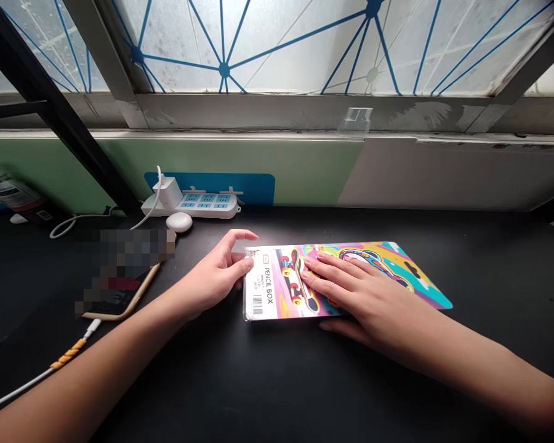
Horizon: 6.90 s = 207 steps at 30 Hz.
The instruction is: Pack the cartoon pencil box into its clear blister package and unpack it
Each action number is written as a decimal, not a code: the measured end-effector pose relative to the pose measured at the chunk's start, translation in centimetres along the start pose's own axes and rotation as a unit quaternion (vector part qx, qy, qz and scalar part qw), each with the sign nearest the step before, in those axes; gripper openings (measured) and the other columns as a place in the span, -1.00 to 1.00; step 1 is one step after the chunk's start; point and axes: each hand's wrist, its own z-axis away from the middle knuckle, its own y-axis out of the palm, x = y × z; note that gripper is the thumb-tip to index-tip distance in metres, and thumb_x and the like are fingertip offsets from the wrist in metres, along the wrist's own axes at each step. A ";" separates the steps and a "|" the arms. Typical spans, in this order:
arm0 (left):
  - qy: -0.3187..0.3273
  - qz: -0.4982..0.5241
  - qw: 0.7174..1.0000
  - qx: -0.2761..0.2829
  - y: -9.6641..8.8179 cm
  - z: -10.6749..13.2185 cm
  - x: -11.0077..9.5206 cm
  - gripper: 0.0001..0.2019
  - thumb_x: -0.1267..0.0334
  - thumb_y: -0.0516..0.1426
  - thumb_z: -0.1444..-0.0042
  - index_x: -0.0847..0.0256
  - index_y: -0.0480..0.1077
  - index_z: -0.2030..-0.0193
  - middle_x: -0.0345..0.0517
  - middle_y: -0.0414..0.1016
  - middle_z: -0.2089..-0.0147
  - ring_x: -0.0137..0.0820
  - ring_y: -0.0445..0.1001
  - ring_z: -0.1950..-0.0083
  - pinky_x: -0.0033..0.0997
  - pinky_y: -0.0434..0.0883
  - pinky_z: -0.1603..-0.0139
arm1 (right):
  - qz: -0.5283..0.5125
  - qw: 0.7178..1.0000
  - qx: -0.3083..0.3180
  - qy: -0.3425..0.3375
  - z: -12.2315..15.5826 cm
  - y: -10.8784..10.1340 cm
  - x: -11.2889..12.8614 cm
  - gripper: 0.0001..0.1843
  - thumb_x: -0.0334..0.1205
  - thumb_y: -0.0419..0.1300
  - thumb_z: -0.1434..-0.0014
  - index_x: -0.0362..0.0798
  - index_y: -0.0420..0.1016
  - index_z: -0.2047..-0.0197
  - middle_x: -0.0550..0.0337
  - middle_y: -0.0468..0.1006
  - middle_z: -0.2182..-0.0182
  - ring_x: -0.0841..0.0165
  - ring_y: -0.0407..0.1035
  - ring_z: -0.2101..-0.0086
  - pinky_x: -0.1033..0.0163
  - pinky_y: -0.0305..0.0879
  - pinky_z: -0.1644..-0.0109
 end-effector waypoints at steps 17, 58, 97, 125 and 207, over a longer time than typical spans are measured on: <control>-0.097 -0.482 0.861 -0.126 -8.2 0.8 -1.5 -0.62 0.05 0.00 -0.33 -0.05 0.39 -0.22 -0.14 0.55 0.29 -0.19 0.53 0.33 -0.37 0.34 0.42 | -0.009 1.000 -0.014 0.019 1.6 0.2 -2.8 -0.35 -0.30 0.20 -0.23 0.05 0.28 -0.39 0.04 0.40 -0.33 0.03 0.29 -0.29 -0.12 0.39 -0.24; 0.100 -0.530 0.840 0.055 -0.2 0.1 -1.8 -0.42 -0.09 -0.18 -0.46 0.03 0.05 -0.52 -0.03 -0.13 -0.59 -0.06 -0.19 -0.60 0.41 -0.21 -0.47 | 0.149 0.966 -0.160 0.137 9.9 0.9 -1.7 -0.03 -0.60 -0.05 -0.20 0.17 -0.25 -0.57 -0.02 0.32 -0.38 -0.11 0.16 -0.35 -0.35 0.30 -0.25; 0.212 -0.577 0.788 -0.034 3.4 -3.9 -0.5 -0.54 0.11 -0.19 -0.49 0.06 0.22 -0.41 0.04 0.18 -0.51 -0.03 0.07 -0.53 0.36 0.05 -0.42 | -0.207 0.978 -0.004 -0.017 -6.1 2.2 8.5 -0.49 -0.06 0.08 -0.40 -0.03 0.36 -0.34 -0.06 0.41 -0.30 0.07 0.18 -0.32 -0.17 0.10 -0.40; 0.251 -0.550 0.792 -0.087 0.0 -3.3 -1.5 -0.71 0.17 0.06 -0.39 0.17 0.45 -0.14 0.01 0.54 -0.20 -0.10 0.45 -0.20 0.01 0.36 -0.22 | -0.191 0.973 -0.097 -0.084 -5.7 2.5 8.7 -0.74 -0.27 0.08 -0.39 -0.10 0.56 0.00 -0.01 0.58 -0.09 0.18 0.43 -0.05 0.00 0.32 -0.19; 0.422 -0.530 0.725 -0.128 -1.5 9.6 0.2 -0.49 0.47 0.16 -0.25 -0.13 0.29 -0.25 -0.04 0.52 -0.10 -0.17 0.47 -0.12 -0.07 0.47 -0.14 | -0.022 0.956 -0.291 -0.008 4.2 -1.4 3.9 -0.38 -0.48 0.12 -0.27 0.22 0.30 -0.32 0.11 0.52 0.21 0.14 0.45 0.14 -0.01 0.51 -0.02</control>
